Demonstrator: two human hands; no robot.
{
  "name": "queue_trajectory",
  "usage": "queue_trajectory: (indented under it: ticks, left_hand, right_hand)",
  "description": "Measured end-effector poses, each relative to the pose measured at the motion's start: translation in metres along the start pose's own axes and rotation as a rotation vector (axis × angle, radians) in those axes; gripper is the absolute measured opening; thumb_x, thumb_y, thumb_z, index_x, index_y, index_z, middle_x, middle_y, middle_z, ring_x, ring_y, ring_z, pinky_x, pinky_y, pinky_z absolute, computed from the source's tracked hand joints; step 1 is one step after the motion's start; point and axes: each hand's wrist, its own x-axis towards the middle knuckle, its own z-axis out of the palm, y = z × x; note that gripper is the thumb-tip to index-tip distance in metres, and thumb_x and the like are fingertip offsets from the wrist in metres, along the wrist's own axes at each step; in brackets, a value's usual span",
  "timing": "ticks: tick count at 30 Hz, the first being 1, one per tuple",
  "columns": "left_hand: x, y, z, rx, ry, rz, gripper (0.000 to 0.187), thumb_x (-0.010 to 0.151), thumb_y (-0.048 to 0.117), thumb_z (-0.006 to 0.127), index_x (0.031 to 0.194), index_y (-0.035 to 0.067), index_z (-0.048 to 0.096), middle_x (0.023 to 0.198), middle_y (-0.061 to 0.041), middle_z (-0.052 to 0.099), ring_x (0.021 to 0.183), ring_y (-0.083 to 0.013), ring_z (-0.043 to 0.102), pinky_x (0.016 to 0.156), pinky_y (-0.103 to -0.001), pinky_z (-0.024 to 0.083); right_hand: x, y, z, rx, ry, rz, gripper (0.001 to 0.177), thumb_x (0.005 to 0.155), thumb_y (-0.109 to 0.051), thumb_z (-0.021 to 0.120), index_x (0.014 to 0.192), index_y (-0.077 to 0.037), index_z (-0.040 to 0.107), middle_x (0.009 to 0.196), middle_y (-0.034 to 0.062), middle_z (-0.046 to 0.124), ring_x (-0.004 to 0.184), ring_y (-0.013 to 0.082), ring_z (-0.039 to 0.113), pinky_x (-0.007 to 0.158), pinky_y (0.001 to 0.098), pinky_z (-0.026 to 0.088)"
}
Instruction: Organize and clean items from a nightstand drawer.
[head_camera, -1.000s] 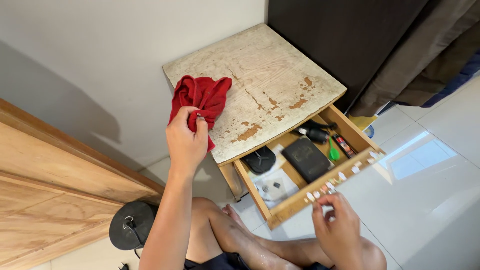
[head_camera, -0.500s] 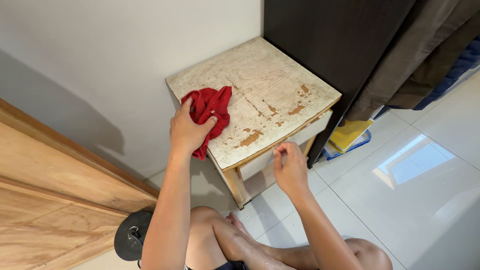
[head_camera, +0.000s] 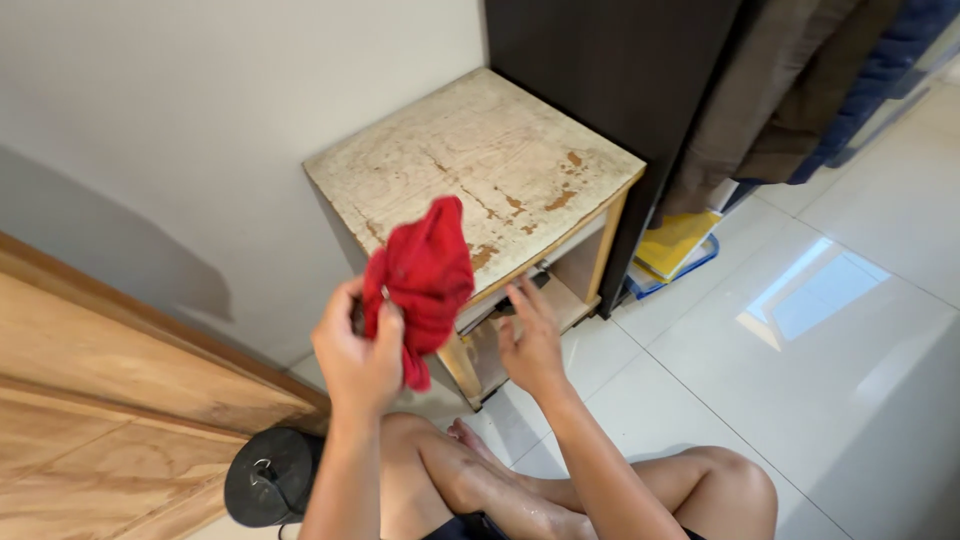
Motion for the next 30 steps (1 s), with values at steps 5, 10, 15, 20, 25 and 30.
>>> queue_trajectory:
  ticks: [5, 10, 15, 20, 25, 30]
  left_hand:
    - [-0.067, 0.007, 0.036, 0.064, -0.069, -0.075, 0.027, 0.085, 0.006, 0.066, 0.110, -0.003, 0.065, 0.088, -0.011, 0.071, 0.081, -0.0133, 0.066, 0.075, -0.030, 0.056]
    - [-0.121, -0.018, 0.083, 0.067, -0.146, -0.041, 0.028, 0.083, 0.006, 0.067, 0.110, -0.003, 0.066, 0.093, -0.017, 0.074, 0.082, -0.0219, 0.074, 0.077, -0.034, 0.059]
    - [-0.145, -0.070, 0.134, 0.071, -0.385, -0.073, 0.027, 0.085, 0.005, 0.067, 0.111, -0.002, 0.065, 0.104, -0.022, 0.071, 0.097, -0.0415, 0.069, 0.086, -0.043, 0.057]
    - [-0.099, -0.053, 0.155, 0.245, -0.522, 0.065, 0.035, 0.084, 0.010, 0.070, 0.116, -0.002, 0.067, 0.107, -0.023, 0.069, 0.097, -0.0444, 0.065, 0.084, -0.048, 0.053]
    - [-0.058, -0.007, 0.117, 0.171, -0.484, 0.249, 0.030, 0.085, 0.011, 0.072, 0.113, 0.002, 0.071, 0.106, -0.015, 0.072, 0.096, -0.0361, 0.069, 0.082, -0.042, 0.056]
    - [0.004, -0.015, 0.080, 0.428, -0.153, 0.532, 0.019, 0.080, 0.010, 0.072, 0.099, 0.009, 0.073, 0.098, -0.009, 0.072, 0.095, -0.0290, 0.068, 0.085, -0.039, 0.055]
  right_hand:
    - [-0.021, 0.029, -0.018, 0.615, -0.157, 0.169, 0.054, 0.094, -0.001, 0.059, 0.147, 0.002, 0.050, 0.150, 0.0235, 0.053, 0.142, 0.0358, 0.047, 0.117, 0.0447, 0.039]
    - [-0.106, 0.060, -0.031, 1.532, 0.053, 0.719, 0.054, 0.103, -0.018, 0.046, 0.153, 0.000, 0.038, 0.147, 0.0161, 0.054, 0.132, 0.0299, 0.055, 0.113, 0.0460, 0.042]
    - [-0.093, 0.047, -0.055, 1.297, 0.242, 0.603, 0.056, 0.100, -0.017, 0.048, 0.153, -0.001, 0.037, 0.144, 0.0154, 0.056, 0.128, 0.0260, 0.059, 0.109, 0.0403, 0.045]
    - [-0.031, 0.095, -0.063, 0.856, 0.359, 0.587, 0.049, 0.098, -0.008, 0.057, 0.144, 0.001, 0.044, 0.130, 0.0155, 0.063, 0.116, 0.0229, 0.063, 0.099, 0.0369, 0.050]
    - [0.056, 0.129, -0.053, 0.497, 0.435, 0.416, 0.045, 0.100, -0.015, 0.063, 0.139, 0.002, 0.050, 0.130, 0.0136, 0.064, 0.116, 0.0215, 0.061, 0.102, 0.0341, 0.049]
    - [0.083, 0.103, -0.008, -0.030, 0.451, 0.174, 0.032, 0.096, -0.005, 0.064, 0.127, 0.004, 0.064, 0.134, 0.0278, 0.056, 0.121, 0.0416, 0.058, 0.104, 0.0421, 0.045]
